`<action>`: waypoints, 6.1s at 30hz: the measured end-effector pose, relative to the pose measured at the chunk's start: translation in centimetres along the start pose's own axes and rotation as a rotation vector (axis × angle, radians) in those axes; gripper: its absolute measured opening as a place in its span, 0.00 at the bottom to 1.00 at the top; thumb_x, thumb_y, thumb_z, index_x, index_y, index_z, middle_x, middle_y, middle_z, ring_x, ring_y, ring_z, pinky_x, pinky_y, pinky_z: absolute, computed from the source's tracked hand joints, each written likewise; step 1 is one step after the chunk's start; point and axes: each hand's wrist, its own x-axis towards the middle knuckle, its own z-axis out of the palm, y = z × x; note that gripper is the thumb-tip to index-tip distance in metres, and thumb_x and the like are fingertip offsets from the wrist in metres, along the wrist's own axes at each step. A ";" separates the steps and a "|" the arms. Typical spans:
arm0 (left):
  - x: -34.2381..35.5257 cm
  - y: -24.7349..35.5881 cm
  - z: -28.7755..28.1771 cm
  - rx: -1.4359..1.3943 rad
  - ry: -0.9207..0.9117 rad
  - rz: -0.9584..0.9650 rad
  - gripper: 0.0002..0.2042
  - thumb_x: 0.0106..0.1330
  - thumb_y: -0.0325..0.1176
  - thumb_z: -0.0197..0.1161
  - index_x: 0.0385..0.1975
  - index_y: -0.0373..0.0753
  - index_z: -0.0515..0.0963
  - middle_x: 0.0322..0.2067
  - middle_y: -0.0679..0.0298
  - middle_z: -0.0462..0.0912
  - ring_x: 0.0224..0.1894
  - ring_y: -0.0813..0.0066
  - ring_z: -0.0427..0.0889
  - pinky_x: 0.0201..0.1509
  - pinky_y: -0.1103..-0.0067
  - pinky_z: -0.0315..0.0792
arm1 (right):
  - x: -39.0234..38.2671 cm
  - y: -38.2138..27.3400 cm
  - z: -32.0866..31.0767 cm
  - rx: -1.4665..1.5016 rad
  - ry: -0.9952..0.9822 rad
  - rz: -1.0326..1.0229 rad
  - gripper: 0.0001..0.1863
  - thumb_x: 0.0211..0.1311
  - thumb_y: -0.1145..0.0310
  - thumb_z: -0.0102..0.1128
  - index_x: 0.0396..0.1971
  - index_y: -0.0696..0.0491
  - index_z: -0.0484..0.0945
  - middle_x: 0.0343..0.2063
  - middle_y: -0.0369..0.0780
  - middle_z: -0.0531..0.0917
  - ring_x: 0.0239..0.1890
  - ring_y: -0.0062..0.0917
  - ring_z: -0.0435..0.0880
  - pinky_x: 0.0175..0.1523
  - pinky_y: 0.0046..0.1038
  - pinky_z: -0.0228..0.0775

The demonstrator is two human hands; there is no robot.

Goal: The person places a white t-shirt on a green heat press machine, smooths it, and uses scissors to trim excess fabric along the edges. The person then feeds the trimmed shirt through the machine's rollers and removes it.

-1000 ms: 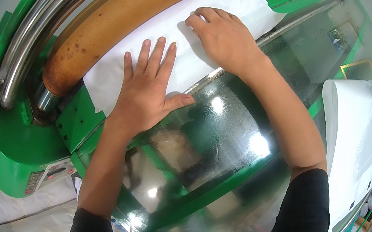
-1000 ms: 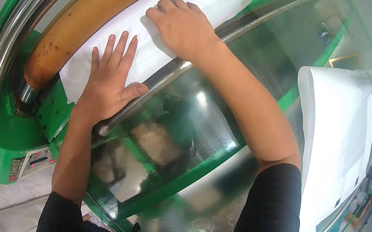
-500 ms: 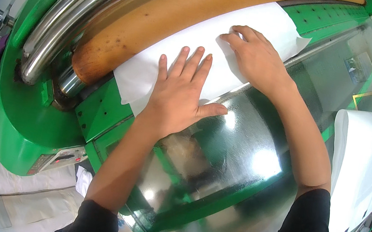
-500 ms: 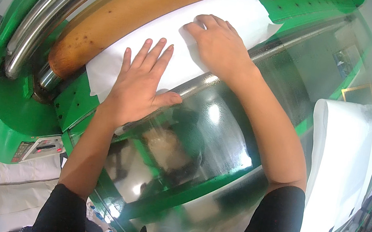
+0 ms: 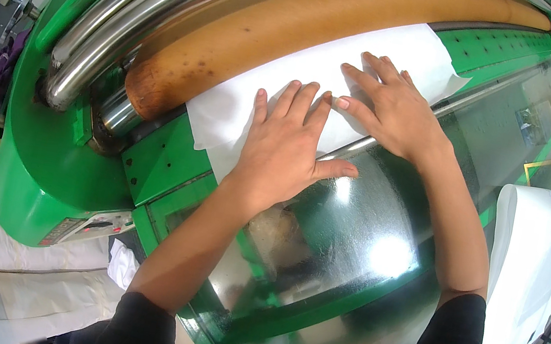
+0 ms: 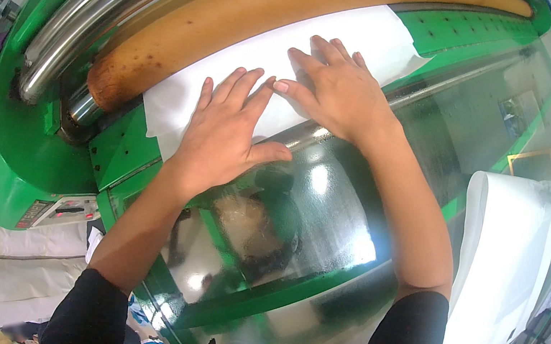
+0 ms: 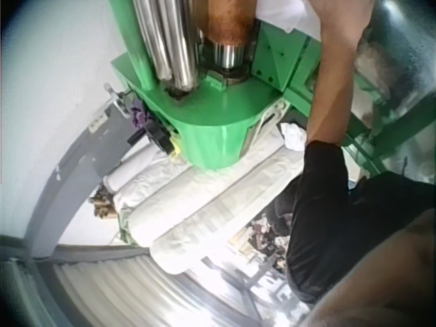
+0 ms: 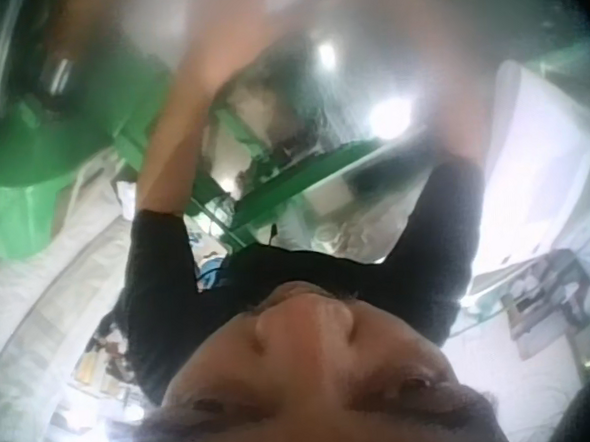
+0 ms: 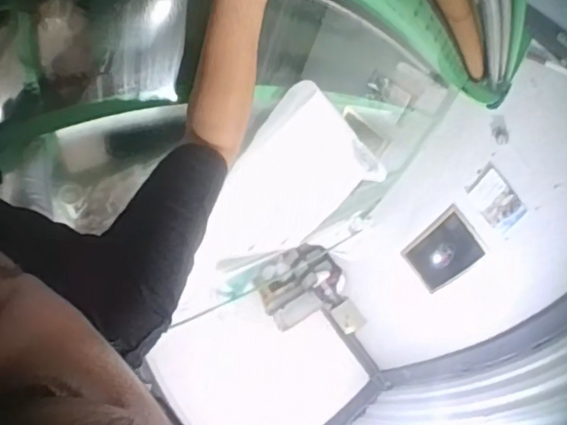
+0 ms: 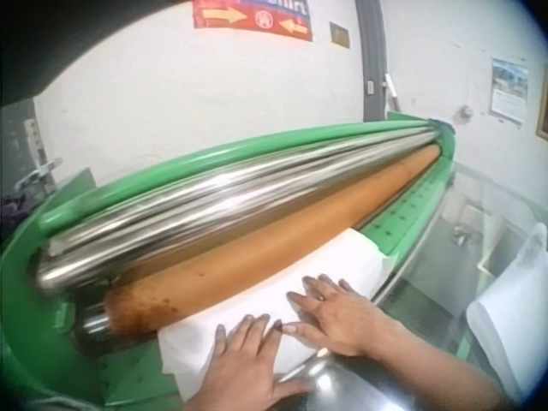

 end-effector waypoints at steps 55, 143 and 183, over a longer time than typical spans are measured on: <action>0.5 -1.3 1.9 0.006 0.223 0.077 0.45 0.63 0.63 0.73 0.67 0.27 0.74 0.68 0.46 0.74 0.73 0.44 0.69 0.76 0.36 0.58 | -0.4 0.9 1.9 -0.296 0.283 -0.018 0.49 0.65 0.17 0.44 0.63 0.45 0.82 0.66 0.47 0.79 0.76 0.50 0.70 0.75 0.83 0.43; 0.4 1.5 2.0 -0.455 0.353 0.211 0.33 0.55 0.45 0.85 0.59 0.38 0.81 0.59 0.57 0.83 0.67 0.51 0.76 0.74 0.52 0.61 | -36.3 -14.6 -2.9 1.679 1.649 1.197 0.19 0.80 0.57 0.63 0.63 0.49 0.78 0.46 0.34 0.86 0.37 0.22 0.85 0.50 0.31 0.82; -19.2 3.2 -17.4 -0.125 -2.326 0.316 0.15 0.79 0.34 0.60 0.61 0.38 0.77 0.53 0.67 0.84 0.58 0.77 0.82 0.58 0.68 0.84 | -47.6 -58.8 -32.1 0.712 -0.069 -0.803 0.24 0.76 0.45 0.67 0.39 0.54 0.81 0.32 0.43 0.86 0.36 0.43 0.83 0.41 0.45 0.70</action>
